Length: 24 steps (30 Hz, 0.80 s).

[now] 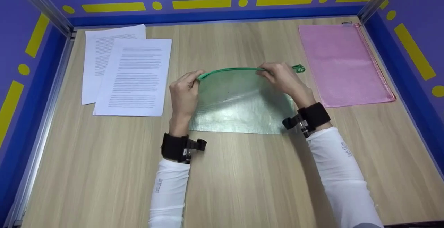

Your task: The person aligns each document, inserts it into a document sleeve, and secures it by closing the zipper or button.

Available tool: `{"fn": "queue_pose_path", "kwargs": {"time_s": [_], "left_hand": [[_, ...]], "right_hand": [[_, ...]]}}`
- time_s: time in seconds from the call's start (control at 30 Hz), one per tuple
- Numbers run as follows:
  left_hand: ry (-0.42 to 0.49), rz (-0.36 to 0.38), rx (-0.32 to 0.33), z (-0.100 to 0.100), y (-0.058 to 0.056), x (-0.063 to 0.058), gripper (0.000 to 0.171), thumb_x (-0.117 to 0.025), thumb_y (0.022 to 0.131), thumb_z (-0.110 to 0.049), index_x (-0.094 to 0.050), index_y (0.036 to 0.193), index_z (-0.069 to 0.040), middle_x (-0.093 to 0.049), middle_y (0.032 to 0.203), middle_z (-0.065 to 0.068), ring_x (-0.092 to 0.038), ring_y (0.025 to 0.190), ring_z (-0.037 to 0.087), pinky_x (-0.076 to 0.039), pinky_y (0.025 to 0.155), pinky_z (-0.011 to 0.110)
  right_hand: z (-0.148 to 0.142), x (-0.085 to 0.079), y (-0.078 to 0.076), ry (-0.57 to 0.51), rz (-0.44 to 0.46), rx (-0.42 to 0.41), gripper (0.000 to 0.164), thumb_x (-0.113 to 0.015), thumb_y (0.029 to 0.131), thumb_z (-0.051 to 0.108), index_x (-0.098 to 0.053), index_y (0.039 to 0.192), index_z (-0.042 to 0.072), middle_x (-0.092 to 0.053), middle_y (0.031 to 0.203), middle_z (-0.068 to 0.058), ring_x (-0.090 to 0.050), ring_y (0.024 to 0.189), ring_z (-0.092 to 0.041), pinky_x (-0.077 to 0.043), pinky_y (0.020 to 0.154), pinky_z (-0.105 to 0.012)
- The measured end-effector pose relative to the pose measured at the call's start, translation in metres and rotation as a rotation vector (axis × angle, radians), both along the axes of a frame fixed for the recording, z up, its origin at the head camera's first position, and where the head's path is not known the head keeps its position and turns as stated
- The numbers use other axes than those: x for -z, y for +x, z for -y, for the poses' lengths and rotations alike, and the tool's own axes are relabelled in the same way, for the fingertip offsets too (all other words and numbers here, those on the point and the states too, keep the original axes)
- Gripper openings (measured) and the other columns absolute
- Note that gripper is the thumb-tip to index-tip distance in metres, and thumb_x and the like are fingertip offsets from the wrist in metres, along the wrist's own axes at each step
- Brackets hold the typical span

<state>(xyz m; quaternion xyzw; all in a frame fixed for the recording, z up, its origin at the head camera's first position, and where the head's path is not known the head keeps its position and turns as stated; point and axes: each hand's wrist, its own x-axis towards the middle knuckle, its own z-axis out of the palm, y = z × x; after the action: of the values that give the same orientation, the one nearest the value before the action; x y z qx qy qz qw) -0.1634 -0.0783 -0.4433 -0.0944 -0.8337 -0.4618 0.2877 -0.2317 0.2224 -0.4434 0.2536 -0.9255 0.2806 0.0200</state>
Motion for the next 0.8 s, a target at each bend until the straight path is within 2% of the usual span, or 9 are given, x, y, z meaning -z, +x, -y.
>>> {"fn": "queue_pose_path", "kwargs": {"time_s": [0.17, 0.23, 0.47, 0.53, 0.63, 0.7, 0.8], "left_hand": [[-0.005, 0.069, 0.007, 0.0, -0.001, 0.0, 0.023, -0.067, 0.09, 0.003, -0.074, 0.11, -0.003, -0.077, 0.105, 0.012, -0.074, 0.101, 0.023, -0.059, 0.089, 0.03], [-0.011, 0.092, 0.005, 0.001, -0.001, 0.0, 0.027, -0.068, 0.089, 0.001, -0.073, 0.115, -0.004, -0.076, 0.108, 0.012, -0.073, 0.104, 0.023, -0.058, 0.09, 0.032], [0.002, 0.146, -0.056, 0.006, -0.004, 0.0, 0.036, -0.071, 0.09, -0.007, -0.067, 0.126, -0.005, -0.072, 0.12, 0.013, -0.07, 0.112, 0.025, -0.055, 0.098, 0.034], [0.012, 0.164, -0.074, 0.008, -0.004, -0.001, 0.039, -0.071, 0.09, -0.011, -0.065, 0.129, -0.004, -0.07, 0.124, 0.014, -0.067, 0.119, 0.025, -0.052, 0.103, 0.035], [0.021, 0.214, -0.079, 0.009, -0.005, 0.0, 0.046, -0.07, 0.092, -0.015, -0.059, 0.135, -0.004, -0.065, 0.133, 0.015, -0.061, 0.127, 0.027, -0.049, 0.108, 0.037], [0.019, 0.263, -0.071, 0.009, -0.005, 0.0, 0.05, -0.068, 0.094, -0.019, -0.054, 0.14, -0.004, -0.061, 0.138, 0.016, -0.059, 0.129, 0.029, -0.047, 0.11, 0.039], [-0.006, 0.352, -0.052, 0.009, -0.004, 0.001, 0.057, -0.065, 0.097, -0.025, -0.046, 0.147, -0.006, -0.055, 0.145, 0.017, -0.055, 0.132, 0.033, -0.045, 0.111, 0.043]], "right_hand": [[-0.003, 0.006, 0.001, -0.027, 0.06, 0.015, 0.021, -0.061, 0.098, 0.025, -0.074, 0.104, 0.009, -0.077, 0.101, -0.009, -0.072, 0.088, -0.025, -0.054, 0.077, -0.039], [-0.004, 0.008, 0.001, -0.037, 0.084, 0.032, 0.021, -0.06, 0.099, 0.026, -0.074, 0.105, 0.011, -0.077, 0.098, -0.008, -0.07, 0.084, -0.023, -0.052, 0.075, -0.037], [-0.004, 0.019, 0.004, -0.116, 0.198, 0.103, 0.023, -0.056, 0.101, 0.026, -0.071, 0.107, 0.009, -0.073, 0.096, -0.008, -0.056, 0.08, -0.014, -0.043, 0.075, -0.025], [-0.003, 0.021, 0.006, -0.174, 0.25, 0.132, 0.025, -0.054, 0.102, 0.027, -0.07, 0.107, 0.008, -0.066, 0.089, -0.006, -0.051, 0.077, -0.013, -0.041, 0.07, -0.023], [-0.003, 0.024, 0.009, -0.299, 0.314, 0.213, 0.027, -0.052, 0.103, 0.03, -0.067, 0.103, 0.008, -0.049, 0.078, 0.001, -0.041, 0.07, -0.011, -0.035, 0.062, -0.023], [-0.003, 0.025, 0.011, -0.402, 0.334, 0.274, 0.025, -0.052, 0.103, 0.028, -0.066, 0.099, 0.008, -0.043, 0.076, 0.005, -0.039, 0.07, -0.009, -0.034, 0.062, -0.023], [-0.002, 0.026, 0.012, -0.534, 0.331, 0.362, 0.025, -0.053, 0.103, 0.025, -0.058, 0.085, 0.007, -0.037, 0.071, 0.008, -0.036, 0.068, -0.008, -0.031, 0.061, -0.023]]}}
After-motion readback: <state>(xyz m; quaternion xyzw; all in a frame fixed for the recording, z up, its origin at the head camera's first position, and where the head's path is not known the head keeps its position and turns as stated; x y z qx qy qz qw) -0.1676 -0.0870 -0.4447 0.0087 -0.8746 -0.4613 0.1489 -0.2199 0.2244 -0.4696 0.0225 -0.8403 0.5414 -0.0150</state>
